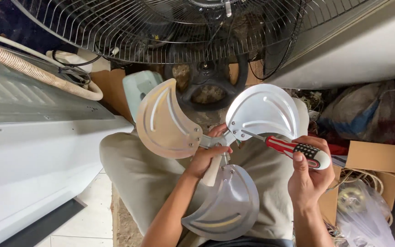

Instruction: Assembling fan blades onto a central hub using a screwdriver and screws

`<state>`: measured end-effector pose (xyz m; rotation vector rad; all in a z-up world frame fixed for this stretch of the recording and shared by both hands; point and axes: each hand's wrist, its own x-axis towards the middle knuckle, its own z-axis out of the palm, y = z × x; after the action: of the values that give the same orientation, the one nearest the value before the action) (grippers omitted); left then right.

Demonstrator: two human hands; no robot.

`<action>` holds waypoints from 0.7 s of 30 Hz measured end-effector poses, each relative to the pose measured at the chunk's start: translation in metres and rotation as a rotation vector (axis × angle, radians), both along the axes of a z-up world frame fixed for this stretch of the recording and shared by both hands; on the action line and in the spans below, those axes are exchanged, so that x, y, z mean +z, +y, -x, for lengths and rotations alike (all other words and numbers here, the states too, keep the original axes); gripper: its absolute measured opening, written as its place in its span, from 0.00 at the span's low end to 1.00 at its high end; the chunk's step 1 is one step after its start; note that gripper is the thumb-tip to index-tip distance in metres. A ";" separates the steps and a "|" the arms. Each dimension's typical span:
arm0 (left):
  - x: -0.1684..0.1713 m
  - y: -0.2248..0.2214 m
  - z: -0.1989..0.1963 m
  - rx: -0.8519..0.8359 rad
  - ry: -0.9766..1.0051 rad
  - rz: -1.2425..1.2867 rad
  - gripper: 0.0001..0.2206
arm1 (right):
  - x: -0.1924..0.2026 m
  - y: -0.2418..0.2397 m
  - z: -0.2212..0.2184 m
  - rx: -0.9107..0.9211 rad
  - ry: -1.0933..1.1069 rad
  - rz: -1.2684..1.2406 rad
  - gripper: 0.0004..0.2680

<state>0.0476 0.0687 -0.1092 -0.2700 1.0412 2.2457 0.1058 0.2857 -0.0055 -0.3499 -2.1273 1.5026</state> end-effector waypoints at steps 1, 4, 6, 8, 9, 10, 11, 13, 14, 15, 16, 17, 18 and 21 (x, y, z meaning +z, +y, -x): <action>-0.003 -0.001 0.001 0.004 -0.004 0.001 0.32 | 0.000 -0.001 0.001 0.004 -0.004 0.001 0.15; -0.008 0.000 0.003 0.036 0.007 -0.258 0.29 | 0.001 -0.007 0.003 -0.011 0.002 -0.004 0.16; -0.006 0.006 0.006 0.091 0.228 -0.141 0.24 | 0.003 -0.009 0.002 -0.041 0.005 -0.041 0.14; -0.011 0.012 0.002 0.119 0.131 -0.149 0.26 | 0.010 -0.011 0.004 -0.015 -0.041 -0.057 0.11; -0.013 0.015 -0.001 0.144 0.033 -0.151 0.29 | 0.014 -0.011 0.004 0.009 -0.090 -0.068 0.10; -0.006 0.013 0.000 0.145 0.031 -0.155 0.29 | 0.020 -0.011 0.004 0.011 -0.091 -0.072 0.10; 0.002 0.010 0.002 0.056 0.078 -0.082 0.30 | 0.026 -0.013 0.005 0.019 -0.153 -0.064 0.08; 0.009 0.007 0.001 -0.030 0.124 -0.008 0.31 | 0.032 -0.013 0.005 0.029 -0.215 -0.056 0.06; 0.009 0.006 -0.002 -0.040 0.131 0.033 0.29 | 0.033 -0.011 0.005 0.032 -0.184 -0.054 0.06; 0.008 0.005 -0.006 -0.049 0.134 0.075 0.28 | 0.035 -0.010 0.003 0.037 -0.155 -0.051 0.06; 0.013 0.003 -0.005 -0.045 0.131 0.076 0.28 | 0.037 -0.013 0.004 0.041 -0.158 -0.050 0.06; 0.018 0.002 -0.004 -0.072 0.200 0.100 0.29 | 0.040 -0.015 0.004 0.039 -0.159 -0.070 0.06; 0.023 0.001 -0.003 -0.099 0.268 0.124 0.30 | 0.043 -0.017 0.005 0.037 -0.160 -0.090 0.06; 0.029 -0.001 -0.005 -0.124 0.216 0.237 0.29 | 0.043 -0.017 0.006 0.040 -0.099 -0.158 0.05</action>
<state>0.0526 0.0677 -0.0807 -0.0595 1.4027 2.0734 0.0995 0.2690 0.0373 -0.3323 -2.3266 1.3534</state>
